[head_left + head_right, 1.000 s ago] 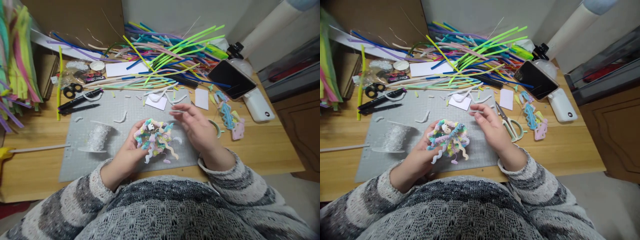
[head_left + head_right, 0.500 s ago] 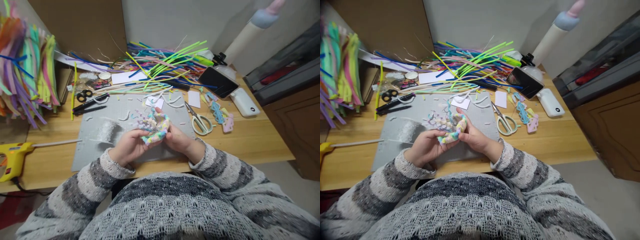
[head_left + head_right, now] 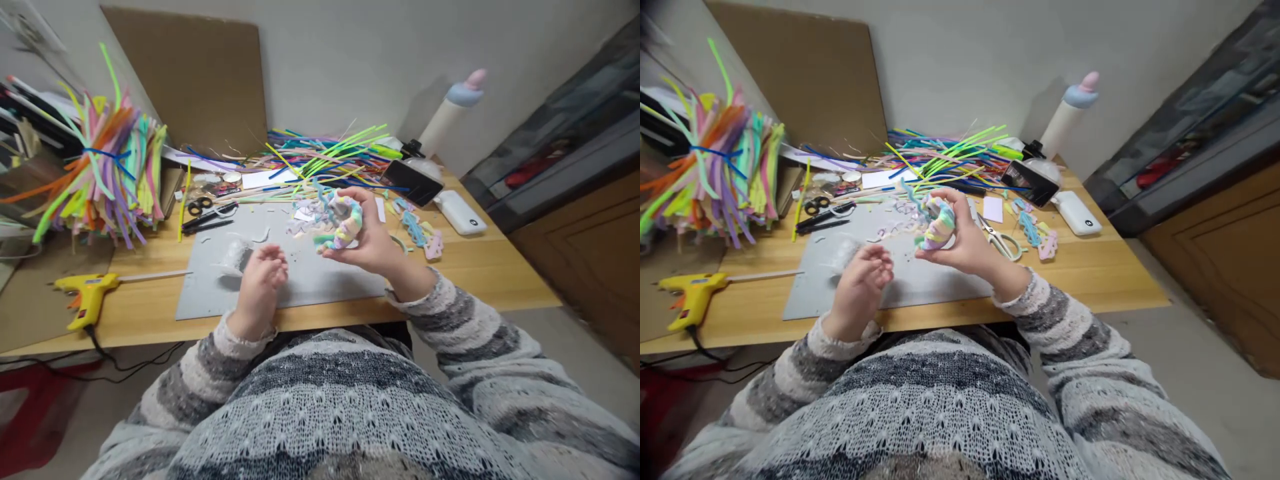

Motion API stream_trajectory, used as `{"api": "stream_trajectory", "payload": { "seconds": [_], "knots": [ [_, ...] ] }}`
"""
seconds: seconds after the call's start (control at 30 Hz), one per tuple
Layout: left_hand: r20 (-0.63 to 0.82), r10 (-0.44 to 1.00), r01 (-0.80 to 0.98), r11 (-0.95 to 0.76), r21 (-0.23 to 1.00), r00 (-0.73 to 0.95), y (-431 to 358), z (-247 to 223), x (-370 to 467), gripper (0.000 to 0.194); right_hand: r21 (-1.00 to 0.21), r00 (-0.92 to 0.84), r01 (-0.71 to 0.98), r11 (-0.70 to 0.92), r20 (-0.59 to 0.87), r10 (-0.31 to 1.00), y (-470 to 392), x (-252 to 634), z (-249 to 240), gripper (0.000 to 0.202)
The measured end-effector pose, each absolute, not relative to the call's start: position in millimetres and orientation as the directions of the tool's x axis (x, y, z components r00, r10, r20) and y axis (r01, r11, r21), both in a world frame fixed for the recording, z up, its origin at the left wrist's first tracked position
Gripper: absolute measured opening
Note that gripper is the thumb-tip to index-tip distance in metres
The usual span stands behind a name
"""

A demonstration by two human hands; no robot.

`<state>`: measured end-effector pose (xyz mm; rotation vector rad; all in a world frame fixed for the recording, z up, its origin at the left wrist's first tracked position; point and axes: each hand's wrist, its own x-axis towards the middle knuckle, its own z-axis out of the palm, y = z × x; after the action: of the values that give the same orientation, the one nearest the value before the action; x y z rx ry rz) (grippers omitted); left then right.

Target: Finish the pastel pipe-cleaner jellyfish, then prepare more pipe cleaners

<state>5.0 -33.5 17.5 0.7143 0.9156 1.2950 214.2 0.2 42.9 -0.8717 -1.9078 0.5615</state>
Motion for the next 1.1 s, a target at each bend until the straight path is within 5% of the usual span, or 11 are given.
{"api": "stream_trajectory", "payload": {
  "seconds": [0.1, 0.23, 0.33, 0.53, 0.87, 1.1],
  "knots": [
    [0.334, 0.906, -0.173, -0.384, 0.907, -0.259, -45.4, 25.6, 5.8, 0.019, -0.482, -0.458, 0.412, 0.773, 0.624, 0.633, 0.6, 230.6, 73.5, 0.082],
    [0.642, 0.752, 0.254, -0.598, 0.76, -0.149, -50.5, 50.6, 11.0, 0.012, -0.258, -0.598, 0.482, 0.837, 0.601, 0.53, -1.9, 234.4, 108.5, 0.073],
    [0.649, 0.749, 0.355, -0.575, 0.737, -0.134, -50.2, 63.2, 20.8, 0.021, -0.129, -0.662, 0.535, 0.835, 0.55, 0.509, -8.5, 230.0, 129.5, 0.068],
    [0.528, 0.812, 0.277, -0.462, 0.842, -0.25, -49.8, 62.4, 41.5, 0.027, 0.031, -0.708, 0.598, 0.801, 0.489, 0.51, -23.4, 219.5, 150.0, 0.058],
    [0.508, 0.83, 0.112, -0.496, 0.861, -0.231, -45.0, 50.8, 28.7, 0.005, -0.057, -0.708, 0.543, 0.838, 0.505, 0.494, -30.8, 216.4, 148.9, 0.066],
    [0.49, 0.866, -0.077, -0.498, 0.864, -0.099, -50.8, 40.5, 21.1, 0.029, -0.071, -0.704, 0.536, 0.842, 0.513, 0.491, -33.6, 211.9, 151.8, 0.071]
  ]
}}
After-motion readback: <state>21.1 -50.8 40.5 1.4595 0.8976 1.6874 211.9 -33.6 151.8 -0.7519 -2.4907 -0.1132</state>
